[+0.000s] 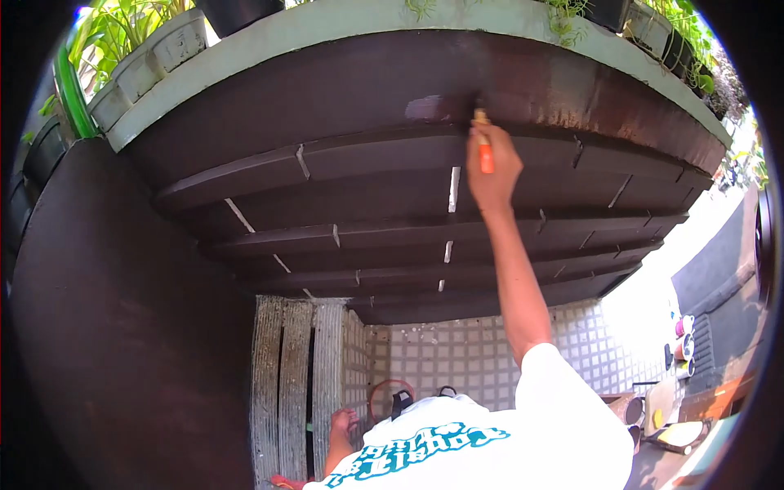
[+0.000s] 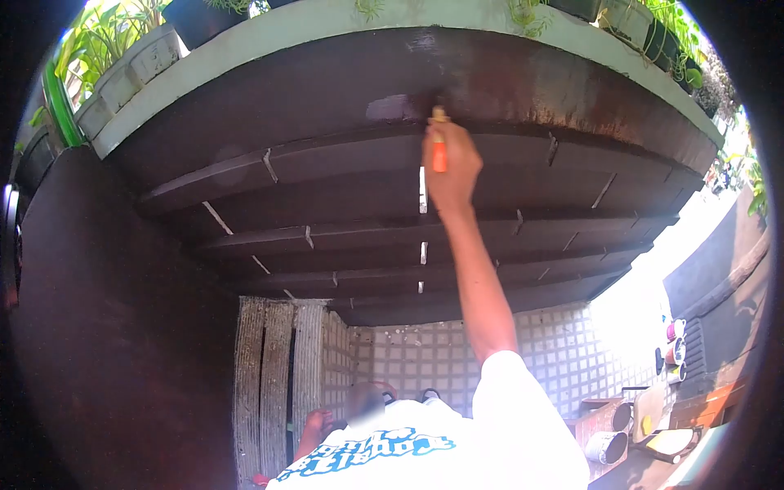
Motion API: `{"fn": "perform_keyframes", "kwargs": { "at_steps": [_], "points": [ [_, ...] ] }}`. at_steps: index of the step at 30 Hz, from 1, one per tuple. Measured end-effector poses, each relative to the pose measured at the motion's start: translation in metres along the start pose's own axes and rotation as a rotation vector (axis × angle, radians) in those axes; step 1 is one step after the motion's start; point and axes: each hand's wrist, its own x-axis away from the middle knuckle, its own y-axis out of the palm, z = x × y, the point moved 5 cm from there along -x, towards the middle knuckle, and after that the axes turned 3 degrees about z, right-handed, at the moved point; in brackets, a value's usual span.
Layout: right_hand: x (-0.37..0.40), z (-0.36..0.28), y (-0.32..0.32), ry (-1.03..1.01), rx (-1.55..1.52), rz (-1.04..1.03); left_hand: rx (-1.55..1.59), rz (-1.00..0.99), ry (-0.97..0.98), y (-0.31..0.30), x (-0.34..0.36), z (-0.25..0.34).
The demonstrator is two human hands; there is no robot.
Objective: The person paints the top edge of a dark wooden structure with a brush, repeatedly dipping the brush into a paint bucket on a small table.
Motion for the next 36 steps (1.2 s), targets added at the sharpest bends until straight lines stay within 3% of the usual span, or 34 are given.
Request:
{"fn": "perform_keyframes", "kwargs": {
  "at_steps": [4, 9, 11, 13, 14, 16, 18, 20, 24, 26, 30, 33, 36],
  "points": [
    [-0.004, -0.051, 0.038, 0.071, -0.462, -0.206, -0.009, -0.013, -0.016, 0.014, -0.018, -0.021],
    [-0.026, 0.005, 0.008, 0.197, -0.434, -0.177, -0.024, -0.052, -0.025, 0.025, 0.005, -0.018],
    [-0.041, 0.04, -0.027, 0.102, -0.294, -0.03, -0.053, -0.106, -0.049, 0.026, -0.024, -0.038],
    [-0.061, 0.053, -0.066, 0.131, -0.04, 0.07, -0.052, -0.039, -0.072, 0.033, -0.009, -0.039],
    [-0.069, 0.059, -0.075, 0.183, 0.071, 0.116, -0.052, -0.003, -0.078, 0.035, -0.003, -0.035],
    [-0.076, 0.055, -0.076, 0.079, 0.109, 0.189, -0.069, -0.064, -0.035, 0.037, -0.011, -0.031],
    [-0.073, 0.034, -0.051, -0.075, 0.197, 0.073, -0.017, -0.007, -0.081, 0.045, -0.009, -0.03],
    [-0.064, 0.008, -0.016, -0.127, 0.106, 0.011, 0.036, -0.039, -0.069, 0.048, -0.007, -0.023],
    [-0.055, -0.04, 0.033, -0.111, -0.361, -0.098, 0.057, -0.055, -0.061, 0.065, -0.01, -0.019],
    [-0.058, -0.037, 0.046, 0.068, -0.539, -0.249, 0.053, -0.02, -0.045, 0.07, -0.001, -0.019],
    [-0.079, 0.017, 0.02, 0.219, -0.624, -0.091, 0.024, 0.03, 0.003, 0.073, 0.032, -0.022],
    [-0.1, 0.045, -0.018, 0.212, -0.478, -0.008, -0.037, 0.051, -0.017, 0.067, 0.037, -0.03],
    [-0.113, 0.055, -0.061, 0.148, -0.113, 0.083, 0.005, 0.031, -0.078, 0.052, 0.014, -0.053]
  ]
}}
